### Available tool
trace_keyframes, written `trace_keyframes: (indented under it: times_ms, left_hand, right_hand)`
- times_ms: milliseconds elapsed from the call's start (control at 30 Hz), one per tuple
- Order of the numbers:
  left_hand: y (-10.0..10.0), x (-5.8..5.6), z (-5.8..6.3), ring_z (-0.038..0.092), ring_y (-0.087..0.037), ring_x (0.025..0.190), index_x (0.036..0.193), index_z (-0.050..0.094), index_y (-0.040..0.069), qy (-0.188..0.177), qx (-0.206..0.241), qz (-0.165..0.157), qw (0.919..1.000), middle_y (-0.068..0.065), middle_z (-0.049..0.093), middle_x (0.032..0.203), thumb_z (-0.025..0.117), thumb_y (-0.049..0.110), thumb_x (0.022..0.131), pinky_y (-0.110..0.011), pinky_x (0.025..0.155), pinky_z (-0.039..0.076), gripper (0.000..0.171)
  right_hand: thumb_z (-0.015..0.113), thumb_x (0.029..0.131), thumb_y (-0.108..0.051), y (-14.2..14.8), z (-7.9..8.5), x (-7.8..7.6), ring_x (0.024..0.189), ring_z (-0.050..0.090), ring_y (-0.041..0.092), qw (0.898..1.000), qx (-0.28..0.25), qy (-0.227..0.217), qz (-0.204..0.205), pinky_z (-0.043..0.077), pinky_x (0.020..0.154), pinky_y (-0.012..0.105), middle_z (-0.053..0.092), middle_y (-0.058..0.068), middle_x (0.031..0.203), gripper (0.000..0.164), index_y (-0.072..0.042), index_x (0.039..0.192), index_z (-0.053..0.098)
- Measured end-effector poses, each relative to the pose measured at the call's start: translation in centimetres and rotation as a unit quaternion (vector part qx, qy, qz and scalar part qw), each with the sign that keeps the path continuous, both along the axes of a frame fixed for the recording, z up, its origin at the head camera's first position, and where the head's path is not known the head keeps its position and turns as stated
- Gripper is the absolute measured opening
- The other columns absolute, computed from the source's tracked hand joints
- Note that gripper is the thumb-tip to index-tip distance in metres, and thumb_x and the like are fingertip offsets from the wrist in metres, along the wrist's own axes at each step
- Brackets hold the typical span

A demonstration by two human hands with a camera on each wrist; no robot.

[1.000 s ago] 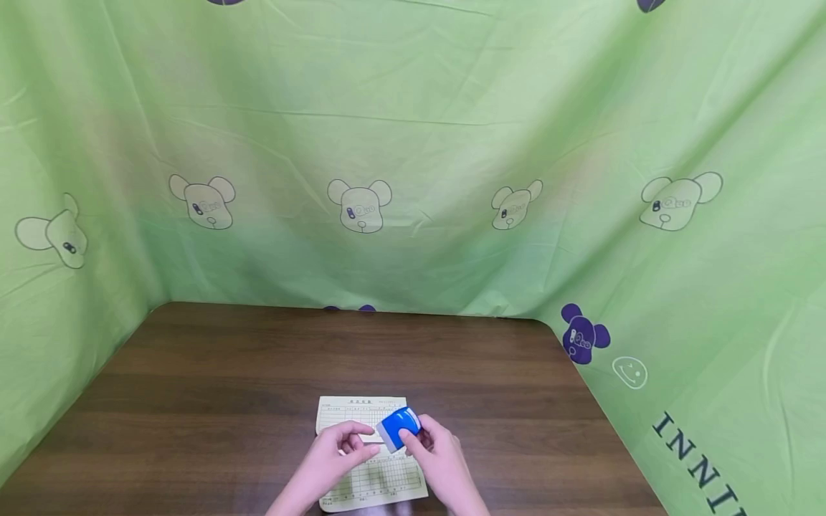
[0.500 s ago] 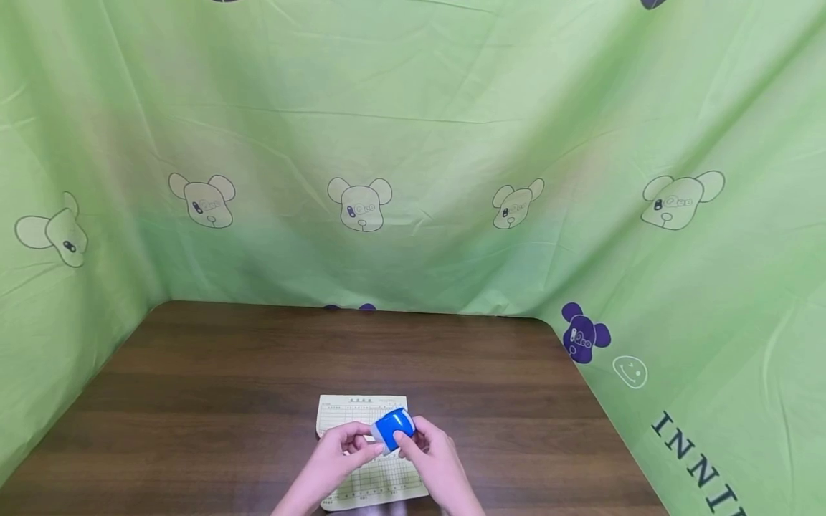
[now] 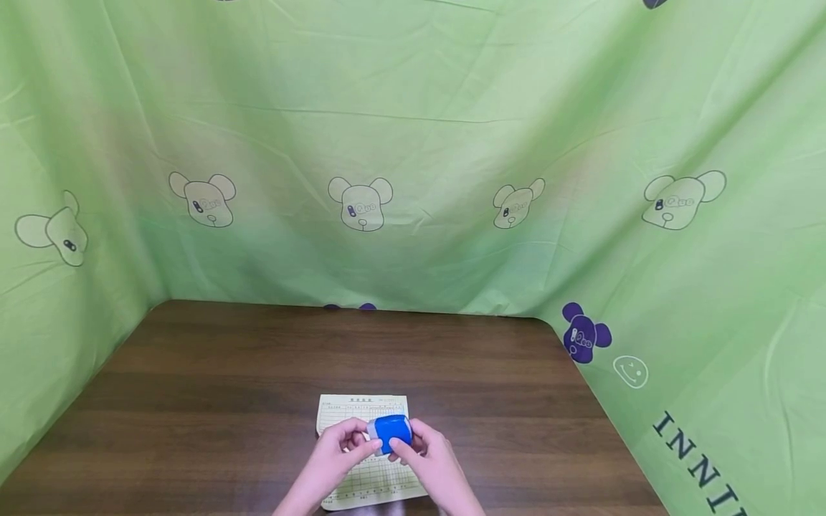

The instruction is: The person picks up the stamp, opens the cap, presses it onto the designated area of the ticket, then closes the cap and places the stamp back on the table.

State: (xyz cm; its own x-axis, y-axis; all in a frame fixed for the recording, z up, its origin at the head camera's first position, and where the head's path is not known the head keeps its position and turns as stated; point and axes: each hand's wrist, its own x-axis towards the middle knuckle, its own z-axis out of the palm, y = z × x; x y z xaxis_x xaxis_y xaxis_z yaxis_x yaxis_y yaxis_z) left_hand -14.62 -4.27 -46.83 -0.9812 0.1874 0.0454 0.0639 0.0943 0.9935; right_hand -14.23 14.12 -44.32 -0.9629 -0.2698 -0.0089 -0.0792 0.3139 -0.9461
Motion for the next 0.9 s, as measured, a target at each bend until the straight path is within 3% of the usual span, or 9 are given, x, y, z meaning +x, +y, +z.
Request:
trace_keyframes:
  times_ms: [367,600,900]
  left_hand:
    - [-0.06,0.16,0.17,0.046,-0.001,0.066,0.102,0.065,-0.002,0.015,0.012,0.018,0.9996,0.004,0.047,0.076,0.072,0.01,0.085,-0.016,0.062,0.039,0.022]
    - [-0.1,0.2,0.17,0.045,-0.001,0.067,0.104,0.065,-0.004,0.017,0.01,0.015,0.9997,0.003,0.049,0.077,0.072,0.01,0.085,-0.016,0.061,0.039,0.025]
    - [-0.09,0.34,0.04,0.045,0.0,0.067,0.1,0.068,-0.001,0.047,-0.012,0.029,0.9984,0.003,0.052,0.078,0.074,0.01,0.083,-0.017,0.063,0.041,0.02]
  right_hand:
    - [0.066,0.091,-0.019,-0.04,-0.25,-0.05,0.08,0.06,0.008,1.0,-0.006,-0.011,0.005,0.051,0.071,0.021,0.072,0.014,0.099,0.028,0.001,0.111,0.064]
    - [0.067,0.091,-0.02,0.16,-0.32,-0.01,0.079,0.058,0.009,1.0,0.004,-0.016,0.011,0.048,0.07,0.02,0.071,0.014,0.097,0.032,0.002,0.114,0.065]
    - [0.067,0.091,-0.023,0.38,-0.55,-0.04,0.08,0.058,0.009,1.0,0.02,-0.006,0.017,0.048,0.07,0.02,0.072,0.012,0.097,0.033,0.001,0.114,0.065]
